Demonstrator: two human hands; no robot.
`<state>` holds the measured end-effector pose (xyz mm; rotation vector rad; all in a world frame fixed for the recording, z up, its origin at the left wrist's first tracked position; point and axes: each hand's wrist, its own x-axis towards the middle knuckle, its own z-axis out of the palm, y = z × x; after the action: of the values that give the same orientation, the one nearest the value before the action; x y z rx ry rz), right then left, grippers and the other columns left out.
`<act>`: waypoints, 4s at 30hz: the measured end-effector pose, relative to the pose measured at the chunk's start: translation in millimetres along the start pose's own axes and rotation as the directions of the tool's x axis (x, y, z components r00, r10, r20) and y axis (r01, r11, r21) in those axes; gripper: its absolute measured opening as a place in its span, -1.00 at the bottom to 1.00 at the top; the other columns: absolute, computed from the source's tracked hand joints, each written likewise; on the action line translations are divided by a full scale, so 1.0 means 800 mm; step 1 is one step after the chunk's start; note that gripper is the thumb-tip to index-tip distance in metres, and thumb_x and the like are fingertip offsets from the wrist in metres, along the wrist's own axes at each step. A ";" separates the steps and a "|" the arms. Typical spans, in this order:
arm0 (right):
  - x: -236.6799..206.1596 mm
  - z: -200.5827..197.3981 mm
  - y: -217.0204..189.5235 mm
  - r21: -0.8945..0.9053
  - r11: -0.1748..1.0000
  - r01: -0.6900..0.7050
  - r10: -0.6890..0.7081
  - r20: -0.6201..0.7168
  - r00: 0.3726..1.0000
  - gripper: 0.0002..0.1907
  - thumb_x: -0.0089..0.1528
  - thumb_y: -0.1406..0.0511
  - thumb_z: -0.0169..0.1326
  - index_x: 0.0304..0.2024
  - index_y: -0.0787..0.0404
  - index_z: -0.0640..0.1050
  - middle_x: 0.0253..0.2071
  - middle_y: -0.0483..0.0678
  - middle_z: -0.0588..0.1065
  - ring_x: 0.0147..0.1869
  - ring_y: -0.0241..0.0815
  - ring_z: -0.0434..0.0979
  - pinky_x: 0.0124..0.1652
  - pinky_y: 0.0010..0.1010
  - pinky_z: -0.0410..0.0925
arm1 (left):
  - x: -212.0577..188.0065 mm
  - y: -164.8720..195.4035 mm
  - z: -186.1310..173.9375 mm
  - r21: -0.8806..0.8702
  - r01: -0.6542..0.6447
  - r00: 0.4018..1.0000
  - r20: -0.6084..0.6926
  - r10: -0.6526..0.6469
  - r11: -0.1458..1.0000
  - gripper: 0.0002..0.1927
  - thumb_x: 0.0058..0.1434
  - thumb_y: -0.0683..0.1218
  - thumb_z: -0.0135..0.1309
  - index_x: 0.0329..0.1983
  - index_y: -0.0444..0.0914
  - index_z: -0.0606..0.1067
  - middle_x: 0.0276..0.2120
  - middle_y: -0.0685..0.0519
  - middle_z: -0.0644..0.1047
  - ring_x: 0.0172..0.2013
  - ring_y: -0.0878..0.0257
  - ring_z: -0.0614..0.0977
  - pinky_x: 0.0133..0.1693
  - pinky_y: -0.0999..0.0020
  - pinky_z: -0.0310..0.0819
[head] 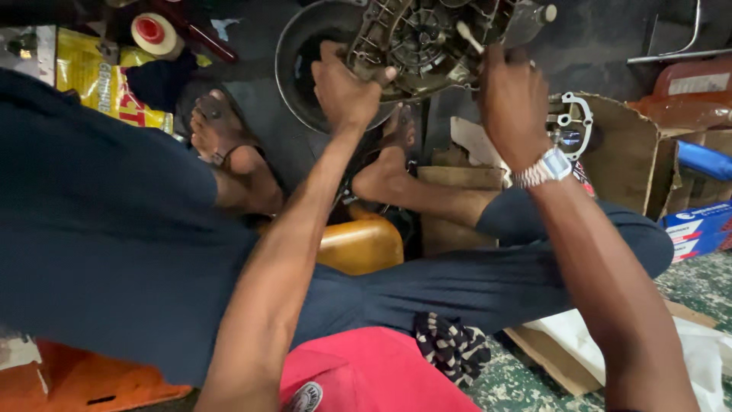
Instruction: The person scrubs the inside of a disassembled engine casing with a toothbrush, repeatedly dipping it into a metal bowl of dark liquid. The person holds the casing with the left hand and scrubs with the right hand throughout the clip.
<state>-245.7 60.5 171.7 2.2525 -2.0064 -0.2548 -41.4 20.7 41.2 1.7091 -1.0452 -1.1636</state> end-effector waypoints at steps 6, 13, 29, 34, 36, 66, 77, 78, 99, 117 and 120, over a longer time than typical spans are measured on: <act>0.016 0.010 0.001 -0.096 0.981 0.167 -0.153 0.138 0.979 -0.54 0.11 0.42 0.11 0.07 0.45 0.48 -0.28 0.36 0.53 -0.30 0.33 0.58 -0.34 0.04 0.44 | -0.004 0.009 -0.006 -0.018 -0.004 1.000 -0.013 0.004 1.000 -0.23 -0.18 0.03 0.57 0.02 -0.24 0.39 -0.13 -0.18 0.51 -0.06 -0.21 0.57 -0.04 -0.05 0.42; -0.009 0.012 -0.016 0.048 0.997 0.054 -0.053 -0.018 0.998 -0.87 0.35 0.41 0.03 -0.05 0.31 0.48 -0.34 0.31 0.54 -0.39 0.33 0.56 -0.42 0.04 0.39 | -0.001 0.006 -0.007 -0.002 0.023 1.000 0.011 -0.023 1.000 -0.17 -0.19 0.06 0.57 0.08 -0.23 0.37 -0.09 -0.20 0.48 -0.06 -0.23 0.55 -0.04 -0.08 0.42; -0.009 0.042 -0.035 0.413 0.910 -0.023 0.134 -0.242 0.961 -0.92 0.43 0.44 0.02 -0.04 0.33 0.49 -0.28 0.26 0.58 -0.25 0.28 0.62 -0.34 -0.05 0.41 | 0.001 0.011 -0.015 0.020 0.087 0.996 0.004 -0.087 0.996 -0.17 -0.26 0.07 0.58 0.03 -0.23 0.40 -0.08 -0.20 0.50 -0.05 -0.25 0.57 -0.05 -0.05 0.45; -0.002 0.035 -0.054 0.431 0.895 -0.116 0.224 -0.210 0.952 -0.91 0.40 0.47 0.02 -0.05 0.32 0.52 -0.37 0.25 0.57 -0.35 0.21 0.62 -0.38 -0.08 0.38 | 0.001 0.006 -0.010 0.016 0.063 0.998 0.005 -0.064 0.998 -0.15 -0.25 0.07 0.57 0.06 -0.25 0.38 -0.09 -0.23 0.50 -0.06 -0.24 0.57 -0.04 -0.05 0.44; -0.014 0.015 -0.066 0.462 0.871 -0.165 0.257 -0.144 0.956 -0.92 0.41 0.46 0.05 -0.05 0.32 0.52 -0.42 0.24 0.55 -0.41 0.19 0.57 -0.40 -0.08 0.35 | 0.005 0.000 -0.008 0.023 0.108 0.993 0.048 -0.109 0.994 -0.18 -0.24 0.07 0.55 0.05 -0.23 0.39 -0.10 -0.21 0.51 -0.06 -0.19 0.60 -0.01 -0.01 0.48; -0.049 0.010 -0.127 0.770 0.636 0.050 -0.182 0.087 0.979 -0.63 0.24 0.41 0.12 0.12 0.32 0.48 -0.01 0.28 0.54 -0.01 0.19 0.60 -0.02 -0.16 0.44 | 0.037 -0.014 -0.002 0.071 -0.021 0.999 0.051 0.017 0.997 -0.23 -0.33 0.10 0.60 -0.11 -0.29 0.48 -0.25 -0.15 0.66 -0.18 -0.07 0.71 -0.12 0.05 0.53; -0.052 -0.031 -0.055 0.536 0.822 -0.191 0.182 0.070 0.981 -0.69 0.41 0.49 -0.07 0.20 0.36 0.46 -0.21 0.28 0.54 -0.26 0.17 0.58 -0.27 -0.10 0.36 | 0.022 0.000 -0.010 0.030 0.039 0.997 0.069 -0.041 0.999 -0.24 -0.25 0.09 0.58 -0.06 -0.29 0.46 -0.22 -0.11 0.66 -0.16 -0.04 0.72 -0.09 0.05 0.54; -0.039 -0.015 -0.052 0.560 0.815 -0.149 0.190 -0.015 0.982 -0.71 0.43 0.49 -0.08 0.20 0.36 0.46 -0.18 0.27 0.55 -0.21 0.17 0.60 -0.23 -0.11 0.38 | 0.020 0.004 -0.011 0.060 0.085 0.993 0.074 -0.090 0.995 -0.23 -0.27 0.09 0.58 -0.06 -0.29 0.46 -0.21 -0.12 0.65 -0.16 -0.05 0.71 -0.10 0.03 0.54; -0.004 0.103 -0.003 0.938 0.314 -0.148 0.441 -0.006 0.897 -0.81 0.44 0.45 0.06 0.10 0.30 0.57 -0.14 0.08 0.58 -0.17 -0.12 0.61 -0.16 -0.30 0.46 | 0.013 0.004 -0.011 0.020 0.070 0.993 0.093 -0.072 0.997 -0.24 -0.24 0.11 0.56 -0.04 -0.26 0.45 -0.17 -0.09 0.63 -0.08 -0.05 0.70 0.01 0.09 0.56; 0.006 0.076 -0.026 0.444 0.885 -0.137 0.291 -0.299 0.909 -0.79 0.35 0.48 0.04 0.01 0.31 0.60 -0.22 0.23 0.61 -0.17 0.22 0.64 -0.22 -0.14 0.44 | 0.001 0.011 -0.009 0.051 0.026 0.999 0.034 -0.028 0.998 -0.23 -0.23 0.07 0.59 -0.04 -0.28 0.42 -0.13 -0.20 0.52 -0.09 -0.16 0.60 -0.03 0.02 0.46; 0.011 0.078 -0.037 0.412 0.905 -0.107 0.270 -0.361 0.893 -0.81 0.30 0.46 0.08 -0.04 0.31 0.61 -0.25 0.22 0.61 -0.23 0.21 0.63 -0.28 -0.14 0.42 | -0.001 0.011 -0.009 0.065 -0.057 0.998 0.042 0.055 0.996 -0.22 -0.22 0.08 0.60 -0.03 -0.28 0.42 -0.17 -0.19 0.54 -0.06 -0.18 0.57 -0.02 -0.01 0.43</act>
<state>-228.2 57.2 104.4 2.0355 -2.1489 0.6369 -36.6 19.6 51.0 1.7027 -1.1609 -1.1427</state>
